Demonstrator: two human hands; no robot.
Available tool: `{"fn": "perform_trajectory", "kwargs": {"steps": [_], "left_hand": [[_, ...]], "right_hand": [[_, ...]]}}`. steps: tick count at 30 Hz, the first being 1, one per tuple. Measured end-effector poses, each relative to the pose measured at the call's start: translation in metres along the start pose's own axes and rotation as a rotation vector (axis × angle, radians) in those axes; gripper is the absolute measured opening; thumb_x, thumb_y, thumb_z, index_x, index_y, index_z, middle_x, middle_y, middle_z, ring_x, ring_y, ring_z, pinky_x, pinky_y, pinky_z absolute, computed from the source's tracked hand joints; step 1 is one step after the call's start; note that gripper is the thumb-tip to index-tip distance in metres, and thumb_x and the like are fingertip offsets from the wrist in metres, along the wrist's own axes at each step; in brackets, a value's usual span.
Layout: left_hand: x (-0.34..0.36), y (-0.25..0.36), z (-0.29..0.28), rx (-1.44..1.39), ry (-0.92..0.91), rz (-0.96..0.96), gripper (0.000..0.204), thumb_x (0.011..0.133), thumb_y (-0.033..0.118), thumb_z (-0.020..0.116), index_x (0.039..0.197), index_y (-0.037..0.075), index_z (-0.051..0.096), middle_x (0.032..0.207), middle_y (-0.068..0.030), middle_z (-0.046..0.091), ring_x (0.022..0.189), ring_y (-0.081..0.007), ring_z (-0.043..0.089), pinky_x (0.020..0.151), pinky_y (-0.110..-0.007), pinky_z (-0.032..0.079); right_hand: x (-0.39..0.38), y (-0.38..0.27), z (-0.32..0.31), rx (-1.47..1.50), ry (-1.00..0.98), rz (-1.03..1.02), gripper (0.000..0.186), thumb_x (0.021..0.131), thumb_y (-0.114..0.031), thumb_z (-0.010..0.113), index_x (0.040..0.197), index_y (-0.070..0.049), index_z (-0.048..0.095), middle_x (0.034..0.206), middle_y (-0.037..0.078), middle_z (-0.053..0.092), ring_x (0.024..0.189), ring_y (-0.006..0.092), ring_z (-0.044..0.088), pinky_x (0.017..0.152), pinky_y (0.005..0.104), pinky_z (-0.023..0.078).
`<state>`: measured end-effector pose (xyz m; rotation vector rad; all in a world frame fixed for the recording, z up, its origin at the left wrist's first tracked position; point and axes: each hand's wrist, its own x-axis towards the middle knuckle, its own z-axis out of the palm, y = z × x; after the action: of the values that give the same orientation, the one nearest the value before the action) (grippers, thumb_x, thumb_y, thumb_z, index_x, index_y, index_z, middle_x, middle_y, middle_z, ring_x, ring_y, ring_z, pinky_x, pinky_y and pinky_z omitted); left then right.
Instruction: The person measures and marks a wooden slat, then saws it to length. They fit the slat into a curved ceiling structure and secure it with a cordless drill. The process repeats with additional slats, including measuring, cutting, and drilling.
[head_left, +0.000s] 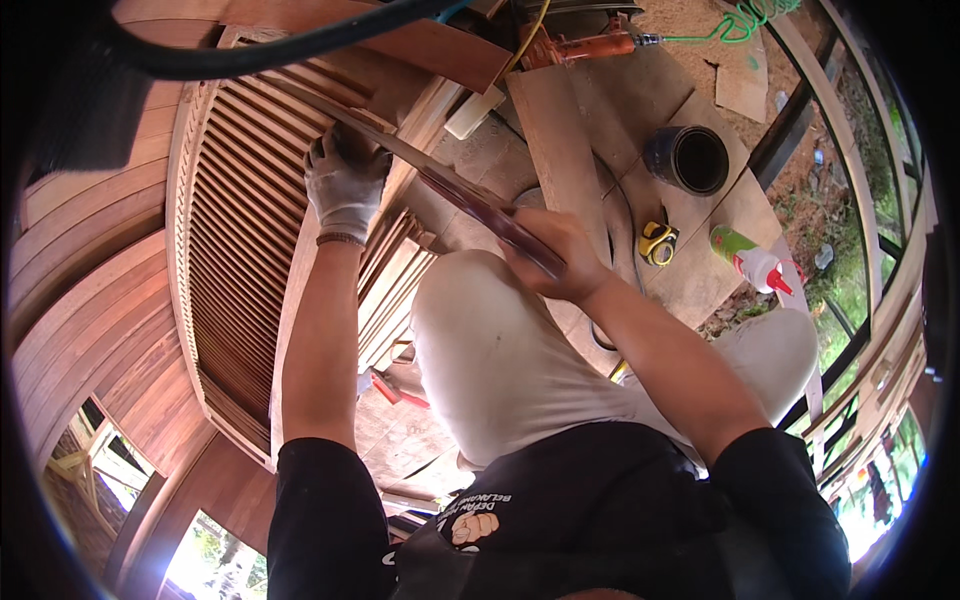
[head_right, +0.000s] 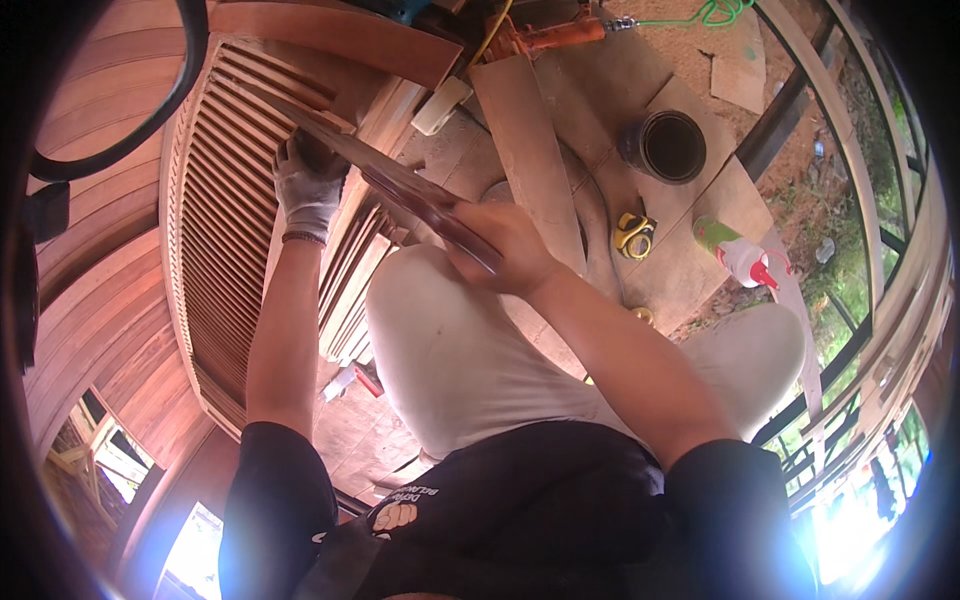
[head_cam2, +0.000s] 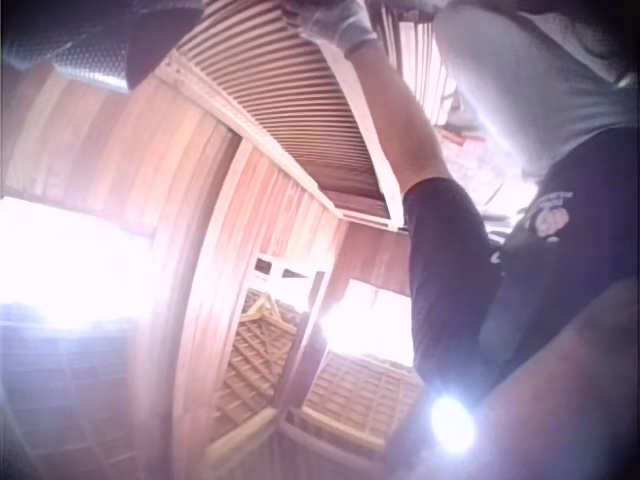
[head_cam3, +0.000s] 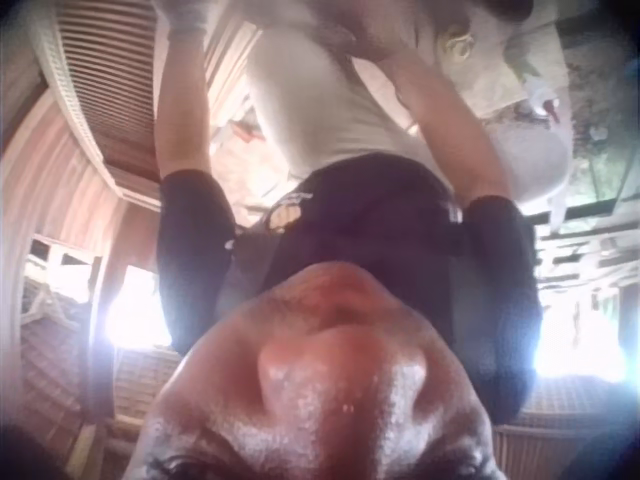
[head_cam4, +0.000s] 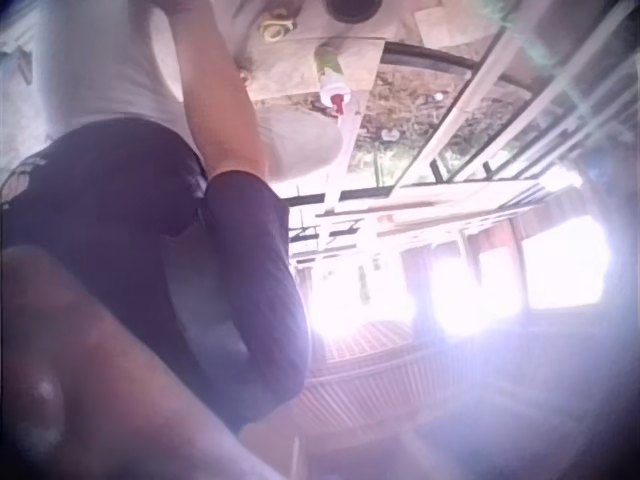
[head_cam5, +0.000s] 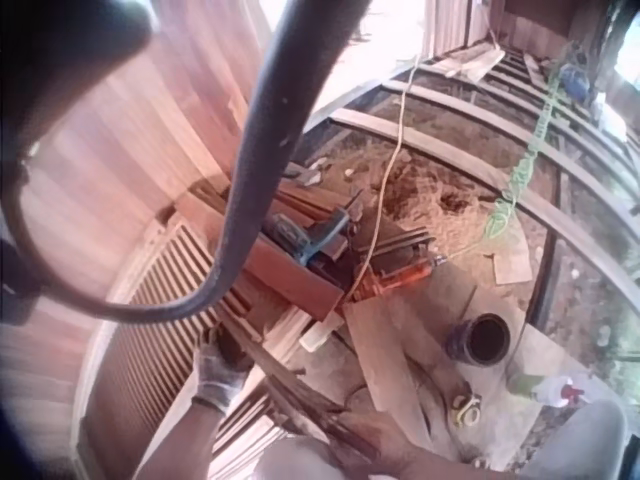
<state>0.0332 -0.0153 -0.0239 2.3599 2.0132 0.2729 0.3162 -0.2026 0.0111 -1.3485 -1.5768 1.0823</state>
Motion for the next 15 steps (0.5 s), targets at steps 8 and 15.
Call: {"fn": "perform_trajectory", "kwargs": {"steps": [8,15], "left_hand": [[-0.003,-0.007,-0.001,-0.044,0.045,0.037,0.085,0.069,0.052,0.086,0.133,0.003,0.059,0.127,-0.0234,0.064,0.123,-0.0416,0.056,0.109,-0.05,0.044],[-0.003,0.001,-0.011,-0.068,-0.03,-0.04,0.086,0.068,0.054,0.086,0.131,0.002,0.06,0.126,-0.0237,0.064,0.122,-0.0419,0.057,0.108,-0.05,0.044]], "right_hand": [[-0.035,-0.003,-0.014,-0.264,-0.102,0.104,0.02,0.081,-0.01,0.075,0.1,-0.011,0.071,0.071,0.015,0.063,0.061,0.0327,0.063,0.055,0.0445,0.048],[-0.068,-0.02,-0.037,-0.368,-0.168,0.131,0.015,0.08,-0.011,0.077,0.093,-0.01,0.07,0.069,0.016,0.061,0.062,0.0348,0.063,0.055,0.0435,0.048]]}}
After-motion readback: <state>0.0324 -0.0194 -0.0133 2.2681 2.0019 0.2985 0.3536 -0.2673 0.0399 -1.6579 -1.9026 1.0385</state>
